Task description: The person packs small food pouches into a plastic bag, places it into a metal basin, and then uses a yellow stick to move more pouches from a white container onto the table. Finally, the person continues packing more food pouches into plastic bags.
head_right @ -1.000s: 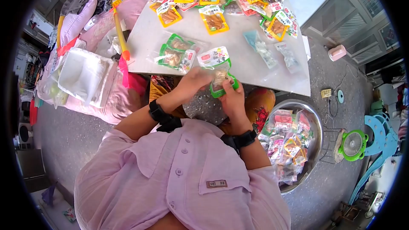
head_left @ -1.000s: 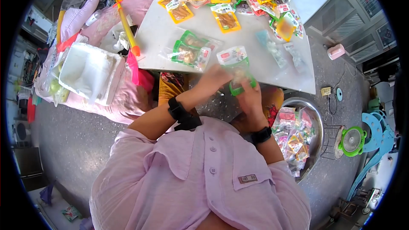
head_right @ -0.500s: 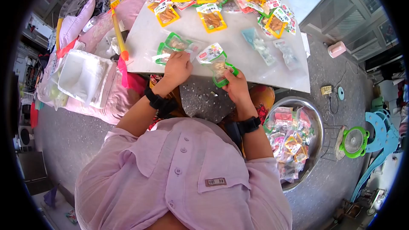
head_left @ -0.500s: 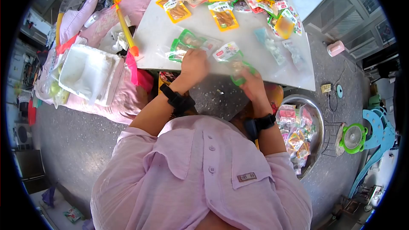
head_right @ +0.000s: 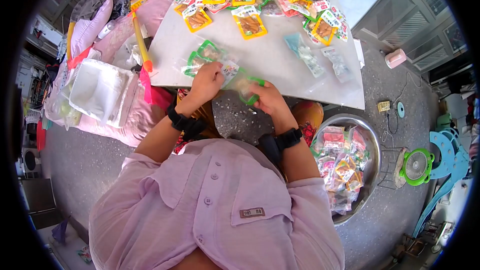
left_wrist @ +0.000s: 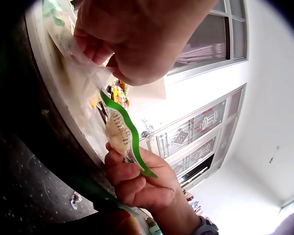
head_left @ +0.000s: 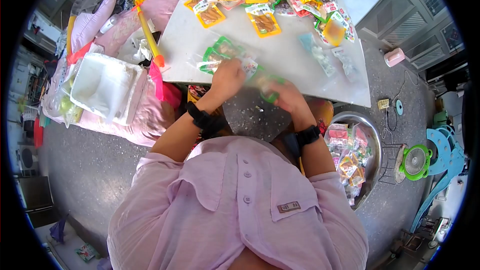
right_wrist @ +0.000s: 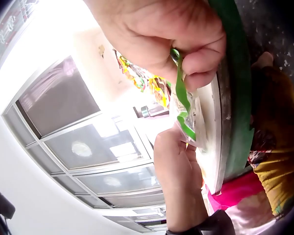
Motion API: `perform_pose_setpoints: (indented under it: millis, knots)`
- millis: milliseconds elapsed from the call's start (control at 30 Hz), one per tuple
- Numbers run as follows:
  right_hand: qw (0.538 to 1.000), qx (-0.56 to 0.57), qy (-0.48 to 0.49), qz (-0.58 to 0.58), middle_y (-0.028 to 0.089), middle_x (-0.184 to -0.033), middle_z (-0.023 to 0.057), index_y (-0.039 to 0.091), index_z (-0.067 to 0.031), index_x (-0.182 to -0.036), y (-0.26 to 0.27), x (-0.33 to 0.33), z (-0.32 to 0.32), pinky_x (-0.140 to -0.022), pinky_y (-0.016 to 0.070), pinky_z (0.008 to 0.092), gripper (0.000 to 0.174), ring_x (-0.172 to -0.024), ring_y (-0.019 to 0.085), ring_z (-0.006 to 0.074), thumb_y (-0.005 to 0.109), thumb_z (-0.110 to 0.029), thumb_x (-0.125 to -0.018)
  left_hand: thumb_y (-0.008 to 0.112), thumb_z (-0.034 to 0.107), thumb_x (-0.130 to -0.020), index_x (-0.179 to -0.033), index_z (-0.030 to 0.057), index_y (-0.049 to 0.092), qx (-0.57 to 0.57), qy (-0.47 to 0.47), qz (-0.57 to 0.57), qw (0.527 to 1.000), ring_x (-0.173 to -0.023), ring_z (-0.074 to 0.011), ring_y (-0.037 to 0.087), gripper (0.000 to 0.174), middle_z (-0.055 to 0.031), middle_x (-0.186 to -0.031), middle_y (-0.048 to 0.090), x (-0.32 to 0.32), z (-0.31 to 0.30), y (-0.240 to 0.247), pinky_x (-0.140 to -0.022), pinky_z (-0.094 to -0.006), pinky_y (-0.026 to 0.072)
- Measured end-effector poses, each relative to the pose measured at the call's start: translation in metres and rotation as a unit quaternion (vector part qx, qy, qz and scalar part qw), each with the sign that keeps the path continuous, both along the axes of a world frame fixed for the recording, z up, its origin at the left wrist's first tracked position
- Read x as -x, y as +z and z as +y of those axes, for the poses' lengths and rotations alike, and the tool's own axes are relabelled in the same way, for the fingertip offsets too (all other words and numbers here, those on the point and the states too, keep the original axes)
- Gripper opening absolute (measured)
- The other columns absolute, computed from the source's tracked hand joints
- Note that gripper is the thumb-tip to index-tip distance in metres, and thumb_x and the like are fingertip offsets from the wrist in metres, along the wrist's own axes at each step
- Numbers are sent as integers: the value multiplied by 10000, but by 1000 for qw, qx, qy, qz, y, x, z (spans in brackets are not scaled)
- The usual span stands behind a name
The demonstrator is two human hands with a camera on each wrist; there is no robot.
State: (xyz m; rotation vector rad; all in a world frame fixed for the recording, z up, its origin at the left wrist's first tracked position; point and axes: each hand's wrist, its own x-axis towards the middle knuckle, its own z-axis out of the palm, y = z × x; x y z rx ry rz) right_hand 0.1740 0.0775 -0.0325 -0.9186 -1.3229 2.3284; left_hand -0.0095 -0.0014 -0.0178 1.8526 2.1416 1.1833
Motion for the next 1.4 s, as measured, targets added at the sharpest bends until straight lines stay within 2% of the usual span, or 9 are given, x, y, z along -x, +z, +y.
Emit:
perform_pose_setpoints:
  millis: [133, 333, 733, 933, 1000, 1067, 1133, 1233, 1400]
  knots:
    - [997, 20, -34, 71, 566, -739, 19, 545, -40, -900, -10, 11, 8, -383, 378, 207, 153, -516, 511, 91, 535, -92, -755, 479, 39, -648, -701, 1, 487, -23, -27, 74, 997, -753, -321, 497, 66, -154, -789, 543, -6, -6, 7, -680, -393, 398]
    - [990, 74, -51, 104, 559, -842, 51, 518, -14, -967, 24, 35, -4, -587, 461, 250, 208, -697, 543, 118, 516, -64, -765, 503, 39, -622, -709, -11, 491, -79, -50, 148, 985, -816, -318, 506, 101, -163, -864, 554, -9, -11, 13, -740, -384, 404]
    - [981, 70, -112, 140, 524, -780, 63, 512, -13, -882, 15, 66, -5, -489, 433, 249, 135, -625, 521, 146, 430, -27, -775, 533, 141, -636, -979, 66, 511, -82, -40, 208, 974, -944, -253, 480, 352, -98, -953, 537, -14, -16, 20, -745, -365, 392]
    - [998, -11, -40, 38, 527, -692, 57, 527, -16, -858, 14, 55, -1, -411, 368, 193, 130, -538, 498, 99, 460, -28, -747, 537, 75, -599, -809, 31, 541, -91, -60, 153, 982, -926, -287, 488, 214, -111, -973, 543, -17, -19, 21, -769, -374, 387]
    - [954, -285, -72, 65, 521, -686, 60, 530, -12, -850, -3, 60, -5, -396, 357, 201, 135, -520, 488, 101, 447, -17, -745, 542, 77, -595, -767, 32, 532, -95, -63, 162, 980, -930, -289, 487, 178, -109, -974, 543, -17, -20, 22, -770, -374, 384]
    - [946, -280, -133, 92, 516, -677, 63, 529, -8, -833, -10, 70, -8, -378, 344, 210, 133, -492, 471, 104, 434, -7, -741, 550, 81, -591, -729, 34, 522, -103, -66, 182, 976, -933, -292, 486, 148, -107, -976, 542, -16, -21, 22, -771, -377, 382]
    - [969, 6, -219, 116, 511, -664, 66, 524, -5, -808, 12, 85, -18, -358, 329, 220, 124, -454, 449, 108, 423, 2, -736, 558, 87, -586, -707, 36, 517, -103, -72, 180, 976, -935, -294, 485, 138, -107, -972, 543, -17, -20, 18, -774, -380, 380]
    - [969, -10, -227, 93, 507, -645, 73, 507, -4, -764, 0, 89, -13, -358, 330, 233, 111, -461, 452, 128, 405, 21, -731, 567, 92, -581, -692, 34, 513, -98, -76, 172, 977, -936, -293, 484, 137, -108, -963, 545, -17, -20, 18, -773, -382, 380]
    - [967, -251, -33, 37, 462, -588, 61, 490, -10, -735, -5, 64, -2, -369, 337, 254, 87, -464, 451, 146, 406, 12, -728, 565, 81, -579, -691, 32, 504, -118, -69, 170, 976, -938, -291, 483, 136, -109, -959, 541, -14, -21, 18, -776, -387, 380]
